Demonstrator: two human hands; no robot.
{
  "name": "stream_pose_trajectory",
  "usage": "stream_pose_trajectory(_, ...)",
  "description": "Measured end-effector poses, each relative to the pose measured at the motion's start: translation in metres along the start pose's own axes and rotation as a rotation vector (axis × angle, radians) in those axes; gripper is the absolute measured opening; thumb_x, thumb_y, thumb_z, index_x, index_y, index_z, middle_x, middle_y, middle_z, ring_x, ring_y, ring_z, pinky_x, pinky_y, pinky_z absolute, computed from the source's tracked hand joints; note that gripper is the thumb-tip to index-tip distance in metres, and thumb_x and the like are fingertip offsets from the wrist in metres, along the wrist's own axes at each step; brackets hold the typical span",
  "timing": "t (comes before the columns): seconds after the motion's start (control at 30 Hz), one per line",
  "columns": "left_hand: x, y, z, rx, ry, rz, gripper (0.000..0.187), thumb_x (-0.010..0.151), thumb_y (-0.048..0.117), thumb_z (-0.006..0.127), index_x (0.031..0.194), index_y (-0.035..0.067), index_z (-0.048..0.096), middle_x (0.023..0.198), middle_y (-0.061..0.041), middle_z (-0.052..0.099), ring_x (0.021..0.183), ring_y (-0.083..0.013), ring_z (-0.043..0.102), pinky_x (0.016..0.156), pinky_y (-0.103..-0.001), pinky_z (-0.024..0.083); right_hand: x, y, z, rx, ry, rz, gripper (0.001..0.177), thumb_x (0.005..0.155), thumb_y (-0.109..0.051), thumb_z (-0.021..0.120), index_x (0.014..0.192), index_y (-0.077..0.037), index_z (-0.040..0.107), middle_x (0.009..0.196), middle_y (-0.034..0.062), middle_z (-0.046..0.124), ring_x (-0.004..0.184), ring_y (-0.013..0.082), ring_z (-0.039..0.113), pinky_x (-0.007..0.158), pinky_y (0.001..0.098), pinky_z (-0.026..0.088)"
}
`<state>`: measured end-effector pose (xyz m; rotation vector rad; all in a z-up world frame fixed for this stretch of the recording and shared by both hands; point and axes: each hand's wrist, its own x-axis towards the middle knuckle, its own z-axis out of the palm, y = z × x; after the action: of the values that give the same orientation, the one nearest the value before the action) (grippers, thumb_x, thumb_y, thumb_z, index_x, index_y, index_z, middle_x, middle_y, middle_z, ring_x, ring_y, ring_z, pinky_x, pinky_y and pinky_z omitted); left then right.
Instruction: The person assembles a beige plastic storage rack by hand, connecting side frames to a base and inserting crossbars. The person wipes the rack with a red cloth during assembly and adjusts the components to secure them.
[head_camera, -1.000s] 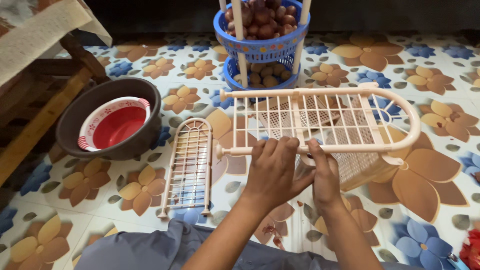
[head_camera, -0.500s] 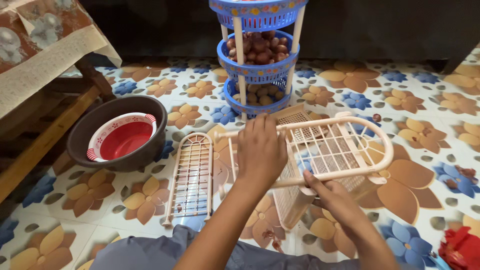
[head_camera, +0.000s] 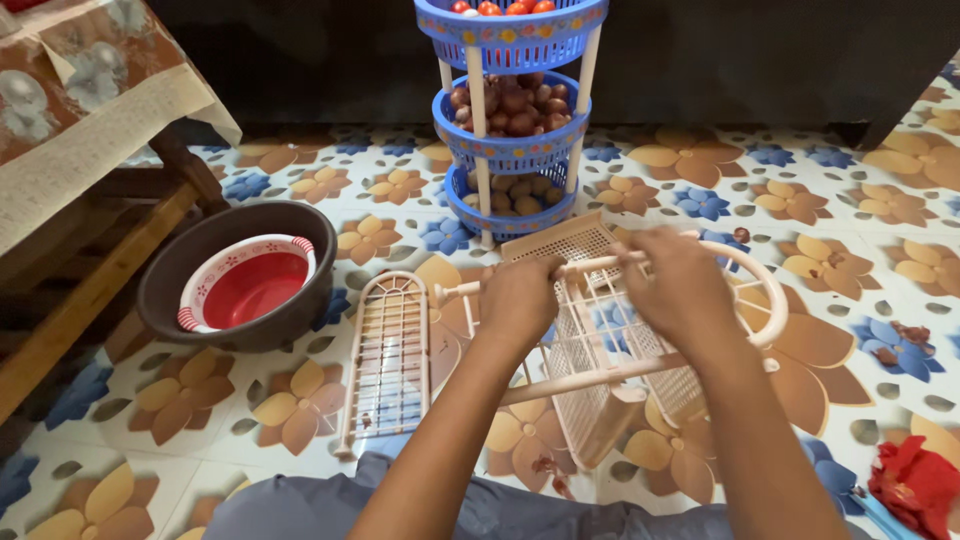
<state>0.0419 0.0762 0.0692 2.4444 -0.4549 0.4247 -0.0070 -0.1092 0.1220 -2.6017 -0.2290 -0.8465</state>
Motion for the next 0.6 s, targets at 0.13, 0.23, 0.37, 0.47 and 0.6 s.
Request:
stream_pose_trajectory(0.13, -0.002, -0.004, -0.016, 0.071, -0.078, -0.032, 0.034, 0.088, 0.011, 0.058, 0.114, 0.022, 0.076, 0.102, -0.008, 0.075, 0.101, -0.0314, 0.067, 0.092, -0.050, 0.041, 0.008, -0.003, 0.044, -0.123, -0.067, -0.182, 0.024, 0.096, -0.027, 0.056, 0.100, -0.010, 0.073, 0.094, 0.0145, 0.074, 0.094, 0.0382, 0.068, 0.094, 0.0551, 0.049)
stream_pose_trajectory(0.23, -0.005, -0.013, -0.022, 0.091, -0.025, 0.020, 0.030, 0.090, 0.012, 0.058, 0.112, 0.020, 0.077, 0.103, -0.009, 0.076, 0.100, -0.0315, 0.067, 0.092, -0.049, 0.040, 0.013, -0.003, 0.062, -0.065, -0.152, -0.095, 0.029, 0.101, -0.030, 0.054, 0.098, -0.007, 0.071, 0.089, 0.0178, 0.072, 0.091, 0.0398, 0.068, 0.086, 0.0539, 0.050)
stream_pose_trajectory(0.37, -0.010, -0.025, -0.023, 0.042, 0.043, 0.053, 0.027, 0.093, 0.014, 0.058, 0.111, 0.018, 0.077, 0.103, -0.008, 0.076, 0.097, -0.0309, 0.068, 0.092, -0.048, 0.040, 0.018, -0.004, 0.066, 0.019, -0.206, -0.074, 0.034, 0.100, -0.035, 0.055, 0.094, -0.007, 0.073, 0.079, 0.0176, 0.072, 0.085, 0.0384, 0.069, 0.083, 0.0521, 0.051)
stream_pose_trajectory(0.47, -0.010, -0.028, -0.021, 0.043, 0.049, 0.049, 0.025, 0.094, 0.016, 0.059, 0.109, 0.018, 0.078, 0.103, -0.008, 0.076, 0.096, -0.0306, 0.068, 0.092, -0.048, 0.039, 0.020, -0.007, 0.063, 0.058, -0.231, -0.024, 0.037, 0.097, -0.043, 0.057, 0.100, -0.011, 0.078, 0.081, 0.0167, 0.074, 0.084, 0.0355, 0.072, 0.081, 0.0489, 0.054)
stream_pose_trajectory(0.6, -0.011, -0.032, -0.019, 0.024, 0.072, 0.057, 0.022, 0.094, 0.018, 0.060, 0.106, 0.017, 0.078, 0.103, -0.007, 0.077, 0.097, -0.0303, 0.068, 0.089, -0.049, 0.040, 0.022, -0.006, 0.065, 0.124, -0.322, 0.088, 0.045, 0.092, -0.054, 0.059, 0.110, -0.018, 0.079, 0.090, 0.0142, 0.077, 0.088, 0.0309, 0.076, 0.081, 0.0444, 0.057)
